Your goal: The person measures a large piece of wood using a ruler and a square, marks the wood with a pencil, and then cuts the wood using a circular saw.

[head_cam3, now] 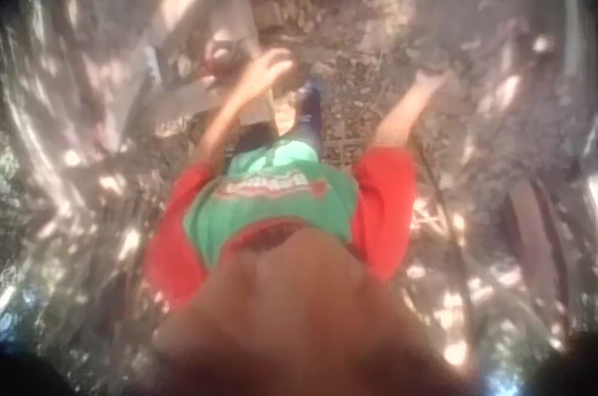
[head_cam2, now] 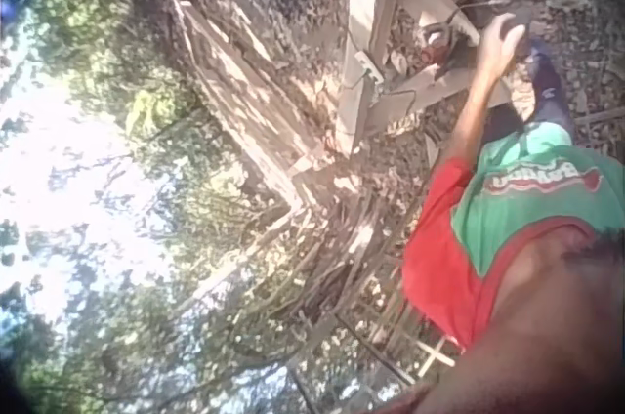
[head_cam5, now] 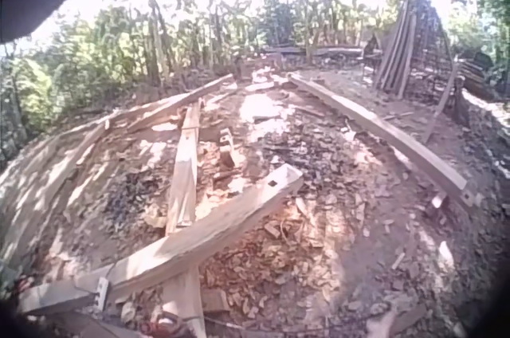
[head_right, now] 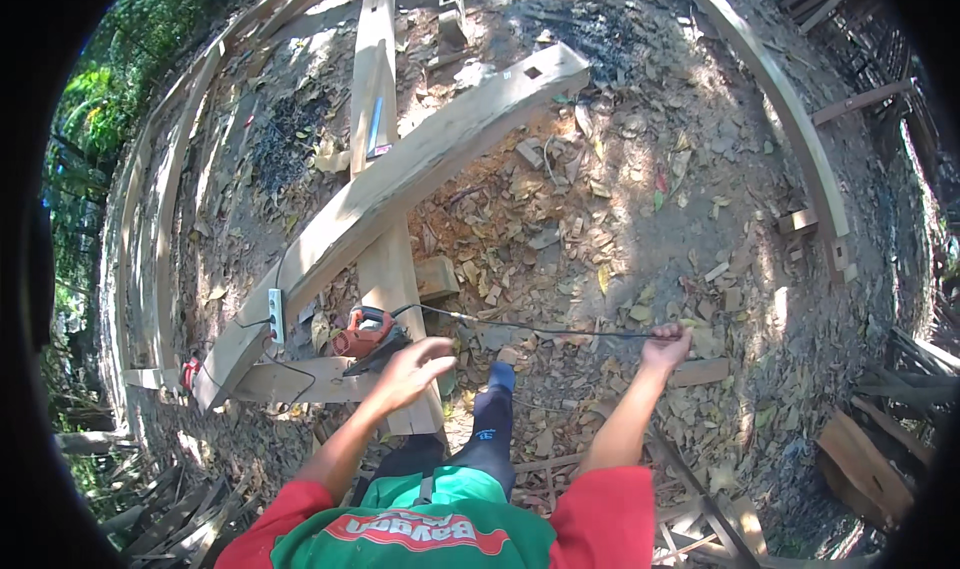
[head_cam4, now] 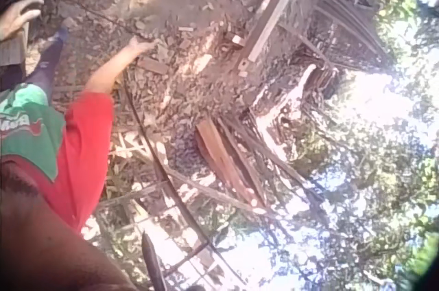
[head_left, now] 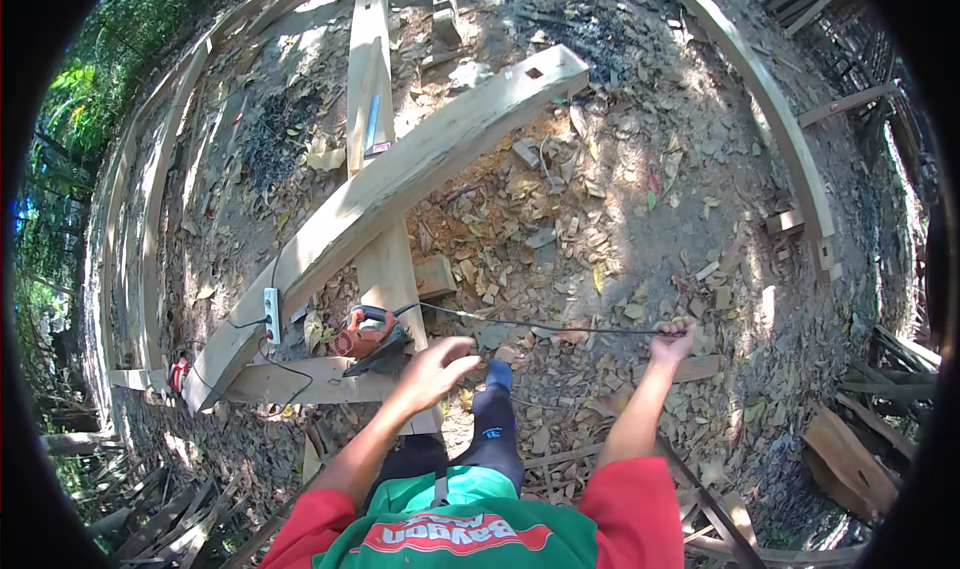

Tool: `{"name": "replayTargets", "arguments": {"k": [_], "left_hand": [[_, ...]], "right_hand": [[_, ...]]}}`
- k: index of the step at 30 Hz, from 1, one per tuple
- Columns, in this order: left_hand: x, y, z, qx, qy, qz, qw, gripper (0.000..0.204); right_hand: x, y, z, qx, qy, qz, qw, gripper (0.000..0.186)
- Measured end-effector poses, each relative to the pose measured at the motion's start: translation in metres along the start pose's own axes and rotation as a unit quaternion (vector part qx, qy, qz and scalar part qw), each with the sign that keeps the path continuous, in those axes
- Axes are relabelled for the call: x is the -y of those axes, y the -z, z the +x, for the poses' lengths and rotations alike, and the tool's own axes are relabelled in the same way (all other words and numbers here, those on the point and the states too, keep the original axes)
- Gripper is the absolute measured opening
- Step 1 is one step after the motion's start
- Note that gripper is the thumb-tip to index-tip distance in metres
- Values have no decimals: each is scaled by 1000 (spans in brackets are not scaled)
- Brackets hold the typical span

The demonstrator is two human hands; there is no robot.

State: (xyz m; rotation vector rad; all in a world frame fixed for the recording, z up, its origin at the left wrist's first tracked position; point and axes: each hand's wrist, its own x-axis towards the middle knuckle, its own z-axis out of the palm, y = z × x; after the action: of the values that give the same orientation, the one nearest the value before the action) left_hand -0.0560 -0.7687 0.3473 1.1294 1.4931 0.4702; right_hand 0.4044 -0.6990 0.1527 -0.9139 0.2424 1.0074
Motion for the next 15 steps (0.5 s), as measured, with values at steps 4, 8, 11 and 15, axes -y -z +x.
{"name": "replayTargets", "arguments": {"k": [4,8,11,15], "left_hand": [[-80,-39,18,-13,-192,122,974,67],[-119,-72,12,89,-254,128,955,58],[-82,-77,-5,74,-262,165,948,43],[15,-55,-22,-32,-298,146,943,45]], "right_hand": [[-10,-130,-185,175,-87,37,980,26],[7,-208,-261,312,-197,-11,929,21],[68,-262,-203,464,-152,12,873,26],[171,-349,-153,555,-66,-93,824,39]]}}
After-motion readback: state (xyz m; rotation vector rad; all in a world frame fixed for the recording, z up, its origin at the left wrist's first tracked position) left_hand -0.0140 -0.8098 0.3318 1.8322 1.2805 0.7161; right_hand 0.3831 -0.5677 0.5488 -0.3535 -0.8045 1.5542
